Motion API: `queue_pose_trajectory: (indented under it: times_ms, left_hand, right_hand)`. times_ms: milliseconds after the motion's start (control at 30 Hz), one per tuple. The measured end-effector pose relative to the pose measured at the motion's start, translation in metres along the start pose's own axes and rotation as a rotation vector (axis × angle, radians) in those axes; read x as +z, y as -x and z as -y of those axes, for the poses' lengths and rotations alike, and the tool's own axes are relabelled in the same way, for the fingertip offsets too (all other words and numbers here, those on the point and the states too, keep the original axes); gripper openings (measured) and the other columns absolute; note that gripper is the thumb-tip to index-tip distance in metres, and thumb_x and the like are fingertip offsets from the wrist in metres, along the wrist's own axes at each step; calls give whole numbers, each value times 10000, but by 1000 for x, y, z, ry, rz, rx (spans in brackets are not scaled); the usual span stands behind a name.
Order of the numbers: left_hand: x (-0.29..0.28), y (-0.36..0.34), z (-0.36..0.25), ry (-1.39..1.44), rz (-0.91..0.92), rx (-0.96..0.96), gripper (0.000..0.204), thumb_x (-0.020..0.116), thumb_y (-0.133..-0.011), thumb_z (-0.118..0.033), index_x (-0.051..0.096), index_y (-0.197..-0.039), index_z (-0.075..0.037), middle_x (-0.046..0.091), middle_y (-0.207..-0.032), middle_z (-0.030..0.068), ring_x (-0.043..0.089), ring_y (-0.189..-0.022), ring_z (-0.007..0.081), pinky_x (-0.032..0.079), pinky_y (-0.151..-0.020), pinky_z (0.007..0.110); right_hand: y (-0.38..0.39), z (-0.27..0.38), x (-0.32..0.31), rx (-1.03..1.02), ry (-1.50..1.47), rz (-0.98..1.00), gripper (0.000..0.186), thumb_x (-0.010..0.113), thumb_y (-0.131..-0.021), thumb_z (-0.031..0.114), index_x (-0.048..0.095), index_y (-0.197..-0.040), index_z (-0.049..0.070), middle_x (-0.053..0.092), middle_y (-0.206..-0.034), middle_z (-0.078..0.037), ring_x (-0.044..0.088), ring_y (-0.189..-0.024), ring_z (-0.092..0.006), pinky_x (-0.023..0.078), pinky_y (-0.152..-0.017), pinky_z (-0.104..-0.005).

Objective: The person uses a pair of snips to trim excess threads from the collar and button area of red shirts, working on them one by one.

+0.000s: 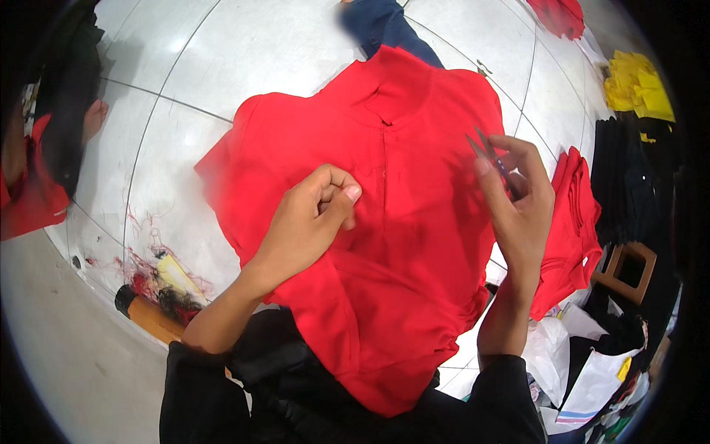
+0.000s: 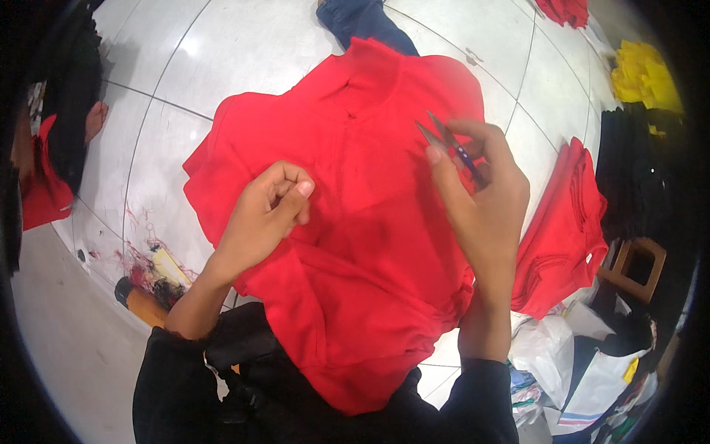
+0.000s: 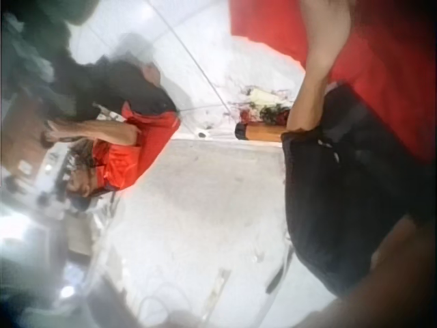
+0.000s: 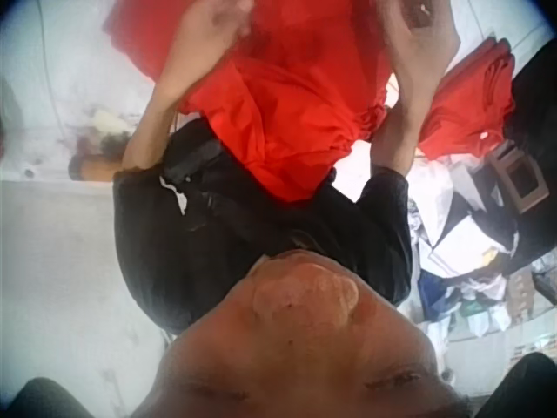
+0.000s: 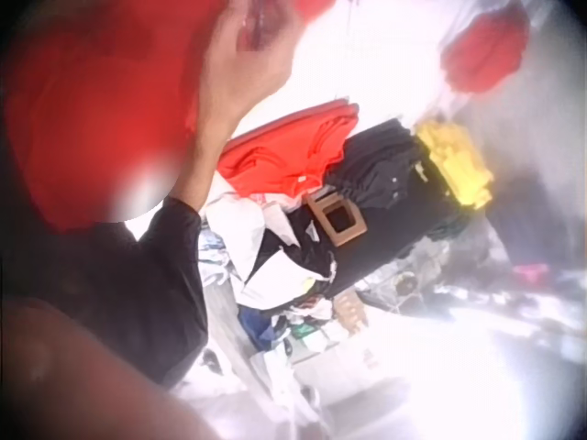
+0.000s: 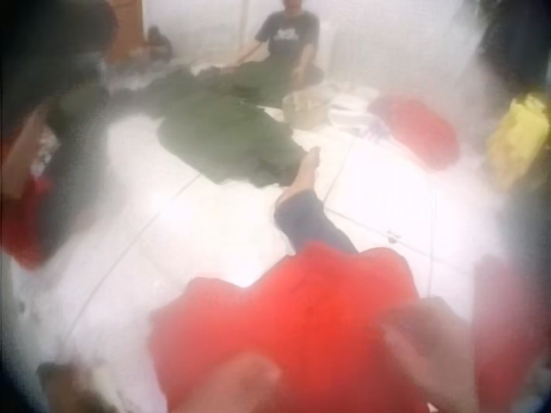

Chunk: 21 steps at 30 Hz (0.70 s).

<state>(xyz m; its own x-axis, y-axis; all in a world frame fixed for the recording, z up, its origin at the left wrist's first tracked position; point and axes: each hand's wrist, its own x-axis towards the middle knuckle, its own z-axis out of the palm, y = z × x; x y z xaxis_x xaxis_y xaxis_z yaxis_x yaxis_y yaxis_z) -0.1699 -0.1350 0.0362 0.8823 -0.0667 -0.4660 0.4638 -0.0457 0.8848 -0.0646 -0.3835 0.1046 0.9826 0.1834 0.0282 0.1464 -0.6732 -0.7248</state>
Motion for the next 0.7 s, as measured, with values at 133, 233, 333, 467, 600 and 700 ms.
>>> queue_pose_trajectory:
  times_ms: [133,233,333,467,600,700]
  left_hand:
    - [-43,18,5,-388,-44,161,219,640,-1103,-194,610,-1071,21,660,-882,43,602,-816,89,494,-744,271]
    - [-99,54,4,-505,-129,-38,157,633,-1083,-121,598,-1051,29,629,-870,54,574,-843,91,512,-797,302]
    - [-142,94,27,-1058,-497,-291,155,670,-1047,-95,661,-1157,14,692,-1110,153,664,-1054,223,521,-963,356]
    - [-127,61,32,-1336,-868,287,302,733,-988,-59,702,-1288,-35,708,-1302,182,662,-1238,345,512,-1067,447]
    - [-37,-44,-16,-1061,-397,854,286,773,-876,-9,754,-1159,-48,733,-1179,93,696,-1105,301,575,-938,403]
    - [-2,-104,-31,-1021,-184,994,231,788,-881,-52,751,-1109,-38,738,-1128,89,699,-1076,277,585,-900,388]
  right_hand:
    - [15,-20,-15,113,12,-22,293,799,-974,168,710,-1212,23,669,-912,-35,649,-801,-100,492,-695,-247]
    - [25,-35,-30,165,-39,-50,284,792,-976,135,700,-1214,11,668,-949,-37,653,-797,-102,496,-695,-247]
    - [28,-43,-32,204,-87,-70,291,787,-972,97,690,-1229,1,662,-969,-33,659,-838,-107,509,-723,-245]
    - [25,-42,-16,104,-139,-100,314,798,-958,80,683,-1237,-9,695,-1024,-65,672,-929,-123,549,-826,-267]
    - [18,-26,-10,97,-152,-86,327,808,-949,78,681,-1233,-20,723,-1084,-96,682,-980,-135,565,-882,-291]
    - [19,-20,-11,61,-136,-102,331,812,-949,87,680,-1233,-23,724,-1067,-90,681,-968,-129,555,-833,-274]
